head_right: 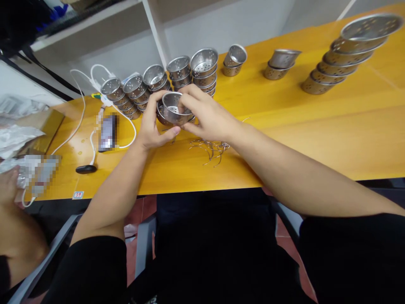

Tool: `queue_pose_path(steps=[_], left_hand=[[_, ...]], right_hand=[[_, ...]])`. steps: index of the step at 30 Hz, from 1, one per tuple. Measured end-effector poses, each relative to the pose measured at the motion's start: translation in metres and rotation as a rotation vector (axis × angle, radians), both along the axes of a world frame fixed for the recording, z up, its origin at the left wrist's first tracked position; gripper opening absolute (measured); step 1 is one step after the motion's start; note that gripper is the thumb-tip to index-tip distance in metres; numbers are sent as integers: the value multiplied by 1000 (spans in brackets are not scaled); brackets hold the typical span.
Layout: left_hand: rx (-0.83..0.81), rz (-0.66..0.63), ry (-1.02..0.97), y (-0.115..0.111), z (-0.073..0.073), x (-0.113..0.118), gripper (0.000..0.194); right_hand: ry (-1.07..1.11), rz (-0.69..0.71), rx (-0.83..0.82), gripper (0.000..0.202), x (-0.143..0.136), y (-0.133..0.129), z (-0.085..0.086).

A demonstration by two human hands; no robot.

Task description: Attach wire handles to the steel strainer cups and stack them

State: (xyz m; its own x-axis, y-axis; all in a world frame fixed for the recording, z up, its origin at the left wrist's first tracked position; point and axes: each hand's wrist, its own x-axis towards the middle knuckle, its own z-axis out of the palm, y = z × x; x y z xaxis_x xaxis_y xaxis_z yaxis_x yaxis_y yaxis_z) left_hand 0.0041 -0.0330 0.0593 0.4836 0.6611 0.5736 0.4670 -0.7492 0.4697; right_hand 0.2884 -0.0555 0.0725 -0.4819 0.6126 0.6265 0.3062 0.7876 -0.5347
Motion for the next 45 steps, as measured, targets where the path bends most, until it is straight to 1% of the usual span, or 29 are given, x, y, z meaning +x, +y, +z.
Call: queue_pose_path(steps=[4, 7, 10, 14, 16, 18, 20, 22, 24, 26, 31, 36, 39, 42, 45], left_hand=[[-1, 40, -18, 0, 2, 6, 117], [29, 51, -20, 2, 3, 6, 114], [60, 63, -41, 4, 4, 3, 113], [10, 110, -64, 6, 7, -3, 114], [7, 132, -53, 6, 9, -6, 112], [38, 132, -27, 6, 11, -8, 104], [82, 120, 4, 7, 10, -9, 95], [138, 117, 34, 10, 8, -9, 89], [210, 118, 65, 16, 4, -10, 87], [276, 118, 90, 21, 1, -12, 87], [310, 107, 112, 28, -1, -18, 84], [344, 114, 114, 29, -2, -20, 83], [345, 102, 109, 31, -4, -21, 83], [319, 99, 96, 32, -4, -23, 83], [308, 134, 76, 32, -3, -25, 85]], right_hand=[[-10, 0, 15, 47, -3, -2, -2], [-4, -1, 31, 46, -4, -3, -1], [-5, -9, 40, 56, -2, -4, 1], [22, -13, 71, 62, 3, -4, 2], [43, -48, 75, 62, 5, -4, 2], [76, -106, 64, 56, 5, -3, 1], [128, -135, 48, 50, 5, 0, -2], [184, -112, 41, 55, 4, 4, -5], [221, -64, 35, 66, 3, 9, -7], [247, -37, 24, 73, 2, 12, -9], [308, -53, -16, 69, -3, 11, -11], [363, -4, -80, 68, -4, 12, -13], [359, 1, -88, 66, -1, 14, -14], [314, -38, -75, 63, 2, 12, -13], [235, -151, -46, 62, 5, 5, -7]])
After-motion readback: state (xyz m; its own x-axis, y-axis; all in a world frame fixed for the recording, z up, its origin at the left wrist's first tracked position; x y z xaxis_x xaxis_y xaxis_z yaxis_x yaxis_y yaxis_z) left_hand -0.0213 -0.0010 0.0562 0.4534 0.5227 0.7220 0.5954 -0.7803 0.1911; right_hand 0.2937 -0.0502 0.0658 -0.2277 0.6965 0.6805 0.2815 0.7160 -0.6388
